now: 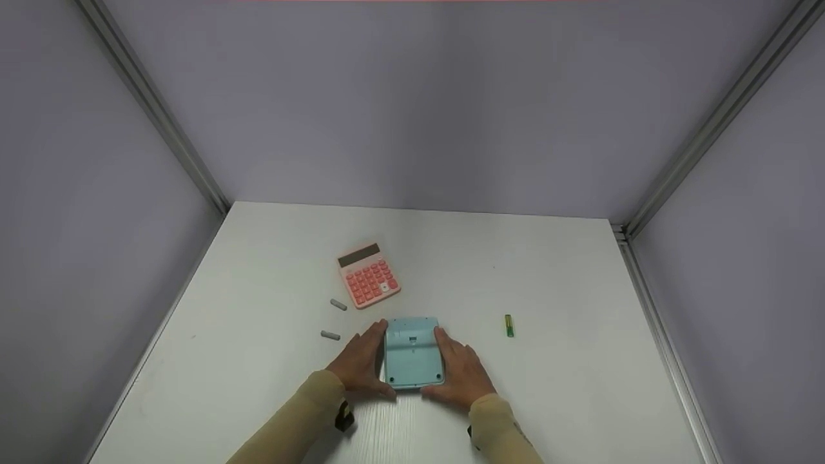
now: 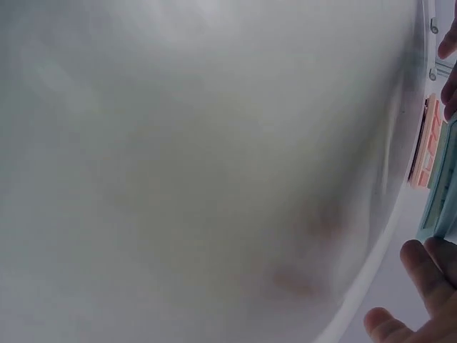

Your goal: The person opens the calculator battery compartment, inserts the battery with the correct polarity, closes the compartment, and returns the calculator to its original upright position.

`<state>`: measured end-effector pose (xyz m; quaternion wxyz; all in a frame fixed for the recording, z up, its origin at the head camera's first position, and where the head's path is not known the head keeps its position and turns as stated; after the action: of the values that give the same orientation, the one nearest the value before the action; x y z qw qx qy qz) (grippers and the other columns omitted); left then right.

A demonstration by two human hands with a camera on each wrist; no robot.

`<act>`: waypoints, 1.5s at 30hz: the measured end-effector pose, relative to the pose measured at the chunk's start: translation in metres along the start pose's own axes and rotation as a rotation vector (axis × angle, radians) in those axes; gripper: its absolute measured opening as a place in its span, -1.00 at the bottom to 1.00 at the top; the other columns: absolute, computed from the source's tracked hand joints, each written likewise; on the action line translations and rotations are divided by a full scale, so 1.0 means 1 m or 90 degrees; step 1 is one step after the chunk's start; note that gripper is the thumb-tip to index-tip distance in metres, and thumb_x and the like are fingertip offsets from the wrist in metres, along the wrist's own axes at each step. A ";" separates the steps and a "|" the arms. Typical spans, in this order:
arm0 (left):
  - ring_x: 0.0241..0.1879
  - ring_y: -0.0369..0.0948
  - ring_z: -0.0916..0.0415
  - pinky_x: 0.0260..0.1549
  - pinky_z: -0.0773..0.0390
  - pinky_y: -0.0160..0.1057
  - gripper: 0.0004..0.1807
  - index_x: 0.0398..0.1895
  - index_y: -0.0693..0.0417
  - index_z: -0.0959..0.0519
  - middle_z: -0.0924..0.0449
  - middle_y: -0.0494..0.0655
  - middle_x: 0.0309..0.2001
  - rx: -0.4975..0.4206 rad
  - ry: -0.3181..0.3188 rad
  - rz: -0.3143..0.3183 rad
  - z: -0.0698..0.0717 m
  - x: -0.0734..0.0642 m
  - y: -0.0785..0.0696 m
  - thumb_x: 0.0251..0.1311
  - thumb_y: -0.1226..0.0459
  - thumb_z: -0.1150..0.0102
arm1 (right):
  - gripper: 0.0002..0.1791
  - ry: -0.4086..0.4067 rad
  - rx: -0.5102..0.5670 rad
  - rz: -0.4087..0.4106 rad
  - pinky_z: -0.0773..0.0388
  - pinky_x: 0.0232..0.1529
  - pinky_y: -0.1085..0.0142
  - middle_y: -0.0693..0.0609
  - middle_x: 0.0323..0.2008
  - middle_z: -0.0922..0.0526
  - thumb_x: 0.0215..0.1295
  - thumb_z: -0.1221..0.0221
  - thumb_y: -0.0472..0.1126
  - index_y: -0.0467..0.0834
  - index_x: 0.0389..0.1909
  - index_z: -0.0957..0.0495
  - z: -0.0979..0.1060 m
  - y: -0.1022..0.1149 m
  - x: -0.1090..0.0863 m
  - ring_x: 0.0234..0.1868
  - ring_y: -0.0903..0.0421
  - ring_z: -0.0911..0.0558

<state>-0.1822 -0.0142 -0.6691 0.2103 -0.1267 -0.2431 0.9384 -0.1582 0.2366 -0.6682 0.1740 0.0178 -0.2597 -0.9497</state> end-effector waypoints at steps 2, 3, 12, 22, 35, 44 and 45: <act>0.49 -0.12 0.19 0.41 0.05 0.03 0.62 0.54 0.04 0.24 0.15 -0.01 0.53 -0.003 -0.003 -0.001 -0.001 0.000 0.001 -0.60 -0.37 -0.49 | 0.37 0.011 0.000 -0.014 -0.28 0.30 0.06 0.04 0.41 -0.24 -0.28 -0.42 0.40 0.06 0.53 0.09 -0.001 0.000 0.000 0.33 -0.01 -0.33; 0.49 -0.12 0.19 0.41 0.05 0.02 0.62 0.54 0.04 0.24 0.15 0.00 0.53 0.001 -0.002 -0.001 -0.001 0.000 0.002 -0.60 -0.38 -0.48 | 0.37 0.015 0.001 -0.020 -0.29 0.30 0.06 0.04 0.41 -0.24 -0.29 -0.42 0.41 0.06 0.53 0.09 -0.002 0.000 0.001 0.33 -0.01 -0.33; 0.49 -0.13 0.19 0.43 0.10 -0.03 0.63 0.55 0.01 0.25 0.13 -0.01 0.53 0.001 0.006 0.012 -0.007 -0.001 0.006 -0.62 -0.43 -0.43 | 0.41 0.036 -0.019 -0.028 -0.13 0.38 -0.05 0.05 0.45 -0.18 -0.33 -0.41 0.44 0.03 0.53 0.10 -0.004 0.002 0.002 0.38 0.00 -0.27; 0.50 -0.17 0.21 0.44 0.15 -0.09 0.60 0.55 -0.03 0.26 0.14 -0.05 0.53 0.012 0.023 0.036 -0.005 -0.003 0.002 -0.57 -0.42 -0.44 | 0.40 0.043 -0.041 -0.008 -0.13 0.33 -0.19 -0.05 0.39 -0.28 -0.30 -0.43 0.40 -0.01 0.53 0.10 -0.004 0.002 0.004 0.35 -0.04 -0.32; 0.49 -0.13 0.18 0.43 0.11 -0.04 0.58 0.54 0.00 0.24 0.10 -0.03 0.52 0.027 0.010 0.025 -0.004 -0.002 0.000 -0.54 -0.37 -0.47 | 0.39 0.049 -0.048 -0.021 -0.10 0.34 -0.19 -0.04 0.40 -0.26 -0.29 -0.44 0.38 -0.02 0.53 0.08 -0.004 0.003 0.004 0.38 -0.02 -0.29; 0.49 -0.10 0.13 0.42 0.07 0.00 0.54 0.54 0.04 0.18 0.04 -0.03 0.51 0.017 -0.007 0.021 0.000 -0.006 -0.003 -0.52 -0.28 -0.54 | 0.38 0.056 -0.046 -0.032 -0.07 0.36 -0.18 -0.02 0.42 -0.24 -0.28 -0.47 0.33 -0.02 0.53 0.09 -0.005 0.004 0.004 0.39 0.01 -0.26; 0.49 -0.11 0.14 0.43 0.07 -0.02 0.54 0.54 0.03 0.18 0.05 -0.05 0.51 0.023 -0.006 0.022 -0.001 -0.005 -0.003 -0.52 -0.30 -0.53 | 0.37 0.054 -0.048 -0.029 -0.08 0.35 -0.18 -0.02 0.41 -0.24 -0.27 -0.47 0.32 -0.03 0.53 0.08 -0.005 0.004 0.004 0.38 0.00 -0.27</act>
<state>-0.1762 -0.0140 -0.6682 0.1949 -0.1229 -0.2250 0.9467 -0.1599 0.2298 -0.6701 0.1637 0.0575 -0.2157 -0.9609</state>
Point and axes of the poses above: each hand's wrist, its own x-axis towards the middle knuckle, its own z-axis out of the back of the hand, y = z × x, the point moved 2 cm from there along x, towards the middle knuckle
